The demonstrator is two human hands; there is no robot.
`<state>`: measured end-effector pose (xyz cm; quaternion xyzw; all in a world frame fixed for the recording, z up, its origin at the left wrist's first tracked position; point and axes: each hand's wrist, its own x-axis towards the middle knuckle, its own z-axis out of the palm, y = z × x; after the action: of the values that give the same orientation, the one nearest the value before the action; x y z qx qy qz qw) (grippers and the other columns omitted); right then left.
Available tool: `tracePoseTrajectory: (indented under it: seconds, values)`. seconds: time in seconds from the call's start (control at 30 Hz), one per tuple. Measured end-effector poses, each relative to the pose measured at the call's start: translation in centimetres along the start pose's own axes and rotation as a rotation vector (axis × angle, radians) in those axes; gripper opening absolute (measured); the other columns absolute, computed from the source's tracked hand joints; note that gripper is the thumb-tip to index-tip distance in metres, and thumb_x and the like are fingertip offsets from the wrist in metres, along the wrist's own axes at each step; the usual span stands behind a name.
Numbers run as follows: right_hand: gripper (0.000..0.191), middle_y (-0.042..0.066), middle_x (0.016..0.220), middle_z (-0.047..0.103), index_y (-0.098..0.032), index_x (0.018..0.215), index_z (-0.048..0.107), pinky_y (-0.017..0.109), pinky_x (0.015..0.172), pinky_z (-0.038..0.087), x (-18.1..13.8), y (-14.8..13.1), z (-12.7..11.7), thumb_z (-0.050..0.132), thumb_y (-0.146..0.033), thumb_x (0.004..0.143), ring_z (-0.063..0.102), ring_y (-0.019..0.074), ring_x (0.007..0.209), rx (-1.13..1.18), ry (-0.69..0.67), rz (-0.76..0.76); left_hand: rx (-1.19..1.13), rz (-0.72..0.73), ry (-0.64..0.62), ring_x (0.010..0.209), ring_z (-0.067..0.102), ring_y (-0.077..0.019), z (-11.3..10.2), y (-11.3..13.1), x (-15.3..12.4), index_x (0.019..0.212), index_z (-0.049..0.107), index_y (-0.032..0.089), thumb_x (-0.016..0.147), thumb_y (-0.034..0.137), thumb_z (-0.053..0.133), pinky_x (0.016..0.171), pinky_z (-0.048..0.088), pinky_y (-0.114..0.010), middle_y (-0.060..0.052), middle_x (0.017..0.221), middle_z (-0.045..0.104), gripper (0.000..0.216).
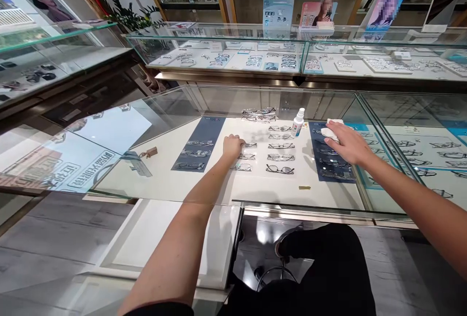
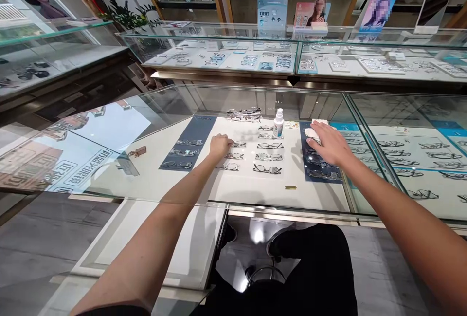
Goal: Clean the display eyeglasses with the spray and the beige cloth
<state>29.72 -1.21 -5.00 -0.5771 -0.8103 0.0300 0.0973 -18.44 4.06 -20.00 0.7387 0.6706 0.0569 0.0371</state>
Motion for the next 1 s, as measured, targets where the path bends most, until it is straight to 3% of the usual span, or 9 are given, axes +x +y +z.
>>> tracePoseTrajectory:
  seconds: [0.2, 0.37, 0.5, 0.6, 1.0]
  values:
    - [0.073, 0.007, 0.182, 0.045, -0.029, 0.172, 0.047, 0.063, 0.136, 0.038, 0.0, 0.3, 0.0, 0.036, -0.066, 0.110, 0.043, 0.0367, 0.168, -0.005, 0.028, -0.018, -0.014, -0.006, -0.005, 0.113, 0.058, -0.0372, 0.5, -0.1, 1.0, 0.114, 0.088, 0.024, 0.102, 0.032, 0.057, 0.095, 0.039, -0.048, -0.019, 0.107, 0.074, 0.035]
    - [0.074, 0.008, 0.181, 0.046, -0.027, 0.171, 0.048, 0.063, 0.136, 0.039, 0.0, 0.5, 0.1, 0.036, -0.066, 0.110, 0.043, 0.0372, 0.168, -0.005, 0.034, -0.025, -0.016, 0.011, -0.004, 0.122, 0.061, -0.0375, -0.6, -0.9, 0.4, 0.135, 0.082, 0.019, 0.102, 0.032, 0.055, 0.100, 0.042, -0.047, -0.021, 0.128, 0.073, 0.045]
    - [0.074, 0.007, 0.182, 0.045, -0.030, 0.172, 0.048, 0.066, 0.135, 0.039, 0.0, 0.7, 0.1, 0.036, -0.067, 0.110, 0.042, 0.0390, 0.168, -0.004, 0.032, -0.031, -0.045, 0.141, -0.110, 0.115, 0.067, -0.0314, -1.4, -2.1, -1.0, 0.116, 0.088, 0.025, 0.096, 0.036, 0.065, 0.097, 0.046, -0.039, -0.013, 0.113, 0.079, 0.033]
    - [0.075, 0.008, 0.182, 0.044, -0.030, 0.172, 0.047, 0.068, 0.135, 0.038, 0.1, 0.9, 0.2, 0.035, -0.068, 0.110, 0.041, 0.0400, 0.169, -0.004, 0.028, -0.030, -0.043, 0.211, -0.171, 0.115, 0.068, -0.0306, -1.4, -2.7, -1.9, 0.111, 0.090, 0.027, 0.092, 0.039, 0.072, 0.099, 0.047, -0.037, -0.011, 0.114, 0.081, 0.029]
    - [0.075, 0.010, 0.181, 0.047, -0.025, 0.170, 0.051, 0.068, 0.134, 0.041, 0.2, 0.6, -0.1, 0.037, -0.068, 0.109, 0.043, 0.0409, 0.167, -0.006, 0.030, -0.015, 0.017, 0.246, -0.186, 0.120, 0.070, -0.0345, -0.9, -2.7, -2.6, 0.109, 0.090, 0.022, 0.096, 0.034, 0.071, 0.097, 0.049, -0.038, -0.015, 0.112, 0.080, 0.026]
